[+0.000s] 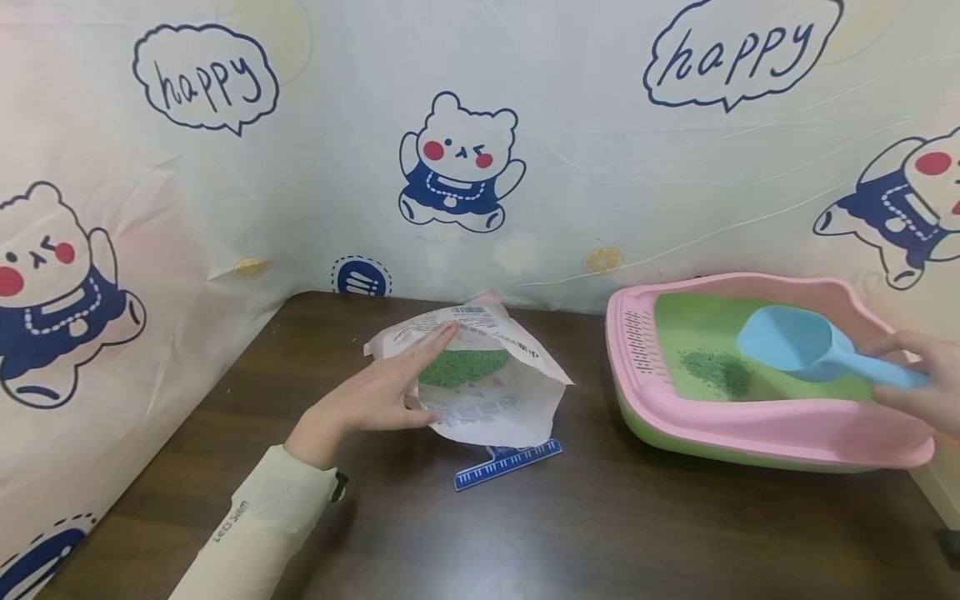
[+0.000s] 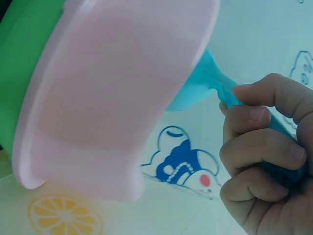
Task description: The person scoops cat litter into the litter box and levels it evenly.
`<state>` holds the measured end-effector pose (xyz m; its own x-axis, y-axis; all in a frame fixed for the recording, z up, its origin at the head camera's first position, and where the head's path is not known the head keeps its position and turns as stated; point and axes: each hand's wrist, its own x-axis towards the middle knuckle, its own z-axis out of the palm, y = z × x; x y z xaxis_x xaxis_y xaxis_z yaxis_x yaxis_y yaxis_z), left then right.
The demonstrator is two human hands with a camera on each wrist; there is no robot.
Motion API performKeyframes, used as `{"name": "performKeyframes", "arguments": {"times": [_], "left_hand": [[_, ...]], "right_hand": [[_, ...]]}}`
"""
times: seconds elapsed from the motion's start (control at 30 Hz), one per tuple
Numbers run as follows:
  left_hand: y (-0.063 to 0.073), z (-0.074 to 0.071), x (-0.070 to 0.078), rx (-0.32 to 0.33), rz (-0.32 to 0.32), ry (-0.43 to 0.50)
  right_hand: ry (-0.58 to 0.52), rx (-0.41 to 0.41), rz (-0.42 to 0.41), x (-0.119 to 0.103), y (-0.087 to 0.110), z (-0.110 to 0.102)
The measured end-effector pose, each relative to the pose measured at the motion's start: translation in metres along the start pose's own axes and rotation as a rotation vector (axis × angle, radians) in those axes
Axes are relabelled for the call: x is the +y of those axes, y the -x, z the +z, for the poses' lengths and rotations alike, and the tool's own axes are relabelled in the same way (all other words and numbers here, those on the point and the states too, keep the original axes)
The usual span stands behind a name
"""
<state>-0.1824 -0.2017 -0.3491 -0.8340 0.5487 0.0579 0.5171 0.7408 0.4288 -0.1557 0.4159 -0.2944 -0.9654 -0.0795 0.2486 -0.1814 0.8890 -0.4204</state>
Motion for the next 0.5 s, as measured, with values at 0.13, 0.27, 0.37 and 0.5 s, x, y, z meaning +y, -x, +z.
{"name": "performKeyframes", "arguments": {"times": [0.13, 0.27, 0.37, 0.5], "left_hand": [[-0.001, 0.0, 0.001, -0.004, -0.005, 0.019], [-0.001, -0.001, 0.004, -0.004, -0.002, 0.023], [-0.001, -0.001, 0.006, -0.004, -0.004, 0.022], [-0.001, -0.002, 0.008, -0.005, -0.007, 0.019]], "right_hand": [[-0.025, 0.043, 0.002, -0.016, 0.004, 0.001], [-0.055, 0.077, -0.021, -0.034, 0.008, 0.003], [-0.086, 0.102, -0.064, -0.047, 0.012, 0.006], [-0.139, 0.115, -0.097, -0.064, 0.018, 0.01]]}}
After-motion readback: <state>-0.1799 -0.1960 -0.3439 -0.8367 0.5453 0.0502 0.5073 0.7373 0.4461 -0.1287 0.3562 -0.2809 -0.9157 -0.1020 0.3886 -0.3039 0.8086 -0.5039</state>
